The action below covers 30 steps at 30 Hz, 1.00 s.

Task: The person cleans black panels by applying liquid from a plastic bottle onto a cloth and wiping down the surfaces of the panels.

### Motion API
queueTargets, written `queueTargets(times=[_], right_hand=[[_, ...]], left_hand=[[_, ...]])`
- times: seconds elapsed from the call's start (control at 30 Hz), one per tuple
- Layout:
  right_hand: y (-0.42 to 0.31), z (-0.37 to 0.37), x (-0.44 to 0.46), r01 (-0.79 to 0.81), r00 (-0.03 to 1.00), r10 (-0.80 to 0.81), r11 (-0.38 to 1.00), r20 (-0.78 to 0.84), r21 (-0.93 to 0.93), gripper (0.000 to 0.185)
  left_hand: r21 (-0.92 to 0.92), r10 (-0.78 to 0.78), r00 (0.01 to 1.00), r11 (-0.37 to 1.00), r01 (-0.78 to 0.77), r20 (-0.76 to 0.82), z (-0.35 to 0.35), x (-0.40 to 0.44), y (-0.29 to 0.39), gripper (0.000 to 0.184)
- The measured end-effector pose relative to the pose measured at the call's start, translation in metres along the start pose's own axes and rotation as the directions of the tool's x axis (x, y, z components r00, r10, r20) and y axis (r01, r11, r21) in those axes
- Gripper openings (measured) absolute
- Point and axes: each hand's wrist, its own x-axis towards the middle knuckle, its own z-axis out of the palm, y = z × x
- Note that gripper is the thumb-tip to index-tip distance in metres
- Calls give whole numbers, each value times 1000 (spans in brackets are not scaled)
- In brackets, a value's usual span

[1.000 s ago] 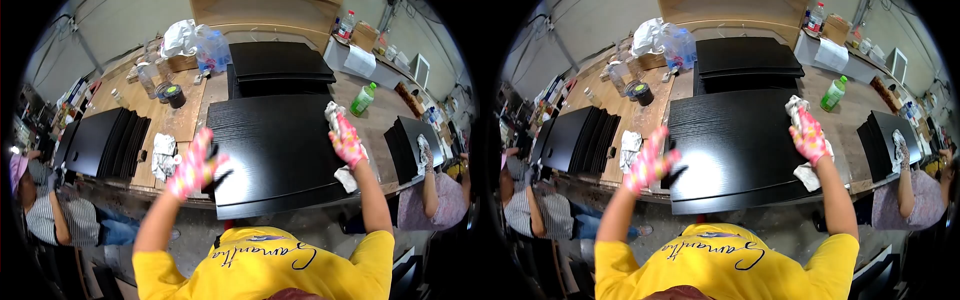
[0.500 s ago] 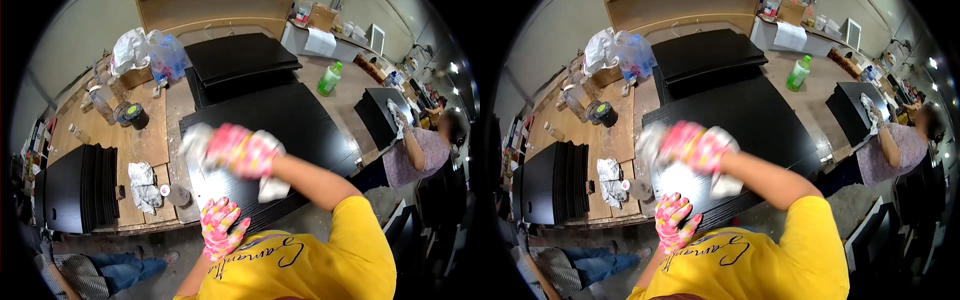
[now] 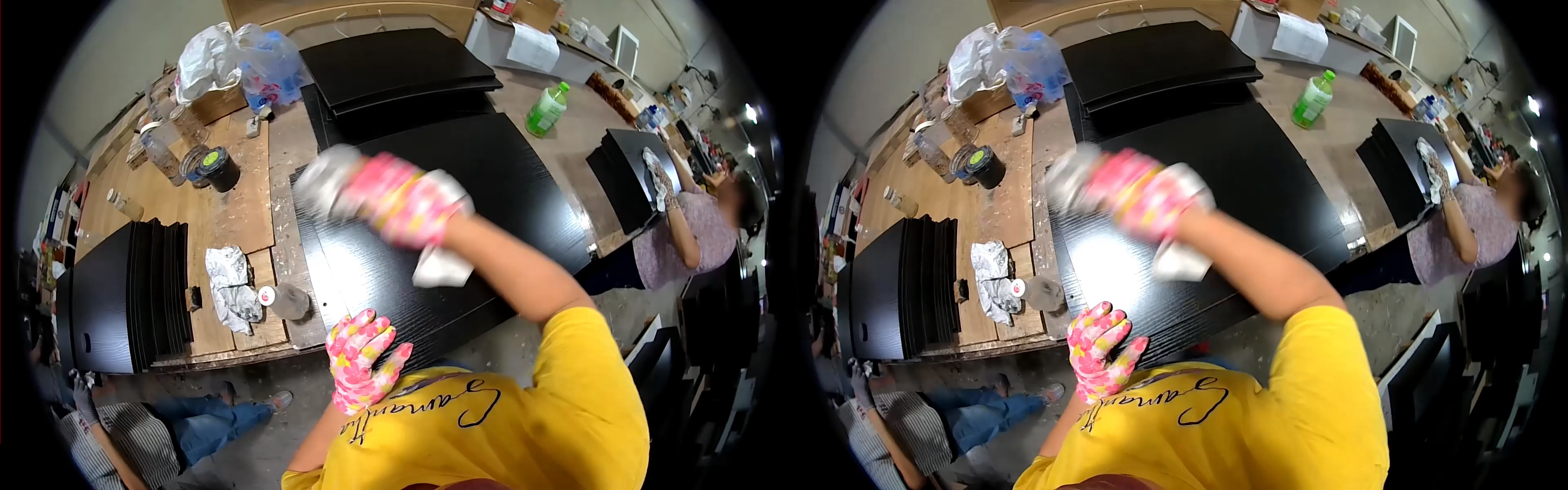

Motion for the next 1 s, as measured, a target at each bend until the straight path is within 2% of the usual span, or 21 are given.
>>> queueTargets(times=[0.03,0.07,0.1,0.17,0.2,0.23,0.27,0.3,0.37,0.4,0.43,0.5,0.63,0.67,0.7,0.77,0.83,0.9,0.93,0.97,1.0], right_hand=[[65,7,-17,-193,981,191,978,32,75,17],[111,-15,-37,-561,818,566,824,103,-80,24],[176,-5,-80,-582,813,555,776,-174,-243,38],[219,-9,-129,-777,629,763,613,-145,-146,56],[205,-15,-108,-901,398,917,382,-40,-203,53],[219,23,-103,-819,549,807,468,-216,-332,54],[157,-10,-65,-782,613,790,603,-23,-155,49],[124,5,-42,-583,812,580,798,-68,-153,41],[38,48,-3,-232,938,238,971,-252,54,36],[-24,15,2,-139,987,151,973,-55,182,38],[-63,-1,-5,-102,994,82,926,71,363,41],[-105,-5,-36,251,955,-297,809,1,532,45],[-77,-49,-157,-120,992,96,918,82,379,46],[-31,-45,-182,-101,994,105,984,-21,144,48],[8,-50,-205,-415,910,415,910,-8,-23,42],[78,-35,-252,-679,727,633,721,-265,-139,40],[14,-57,-204,-543,840,537,833,-83,-109,43],[-80,-26,-170,-246,950,267,960,-165,136,46],[-87,-28,-175,-282,939,299,952,-168,119,46],[-91,-31,-181,-218,915,335,878,-223,426,47],[-93,-34,-185,-101,879,386,725,-281,681,48]], left_hand=[[-26,-39,999,999,39,-19,1,-1,1,39],[-46,-80,996,996,79,-39,0,-2,1,39],[-47,-86,995,995,84,-41,1,-5,0,39],[-46,-60,996,997,57,-64,3,-6,0,40],[-19,-31,998,999,30,-63,3,-7,-1,40],[8,-5,999,1000,5,-50,1,-8,-1,40],[22,-15,999,1000,16,-49,1,-7,2,40],[3,-54,997,999,54,-51,1,-6,4,41],[13,-51,998,999,51,-35,-3,-1,8,44],[-78,-178,983,982,174,-46,-2,-4,9,56],[111,-169,977,977,184,-127,0,-11,8,81],[248,-81,963,958,147,-259,-4,-4,10,108],[296,-143,973,936,192,-180,-7,-4,13,123],[275,-193,969,934,229,-153,-8,-4,14,124],[256,-242,963,929,266,-121,-10,-5,14,124],[61,-358,929,929,364,-100,-6,-9,9,126],[-274,-564,825,798,537,-25,2,-7,15,127],[-359,-629,777,722,592,19,4,-1,20,127],[-491,-703,708,595,637,67,6,4,23,128],[-604,-759,637,445,661,138,6,8,22,129],[-537,-584,809,663,521,65,7,2,9,129]])
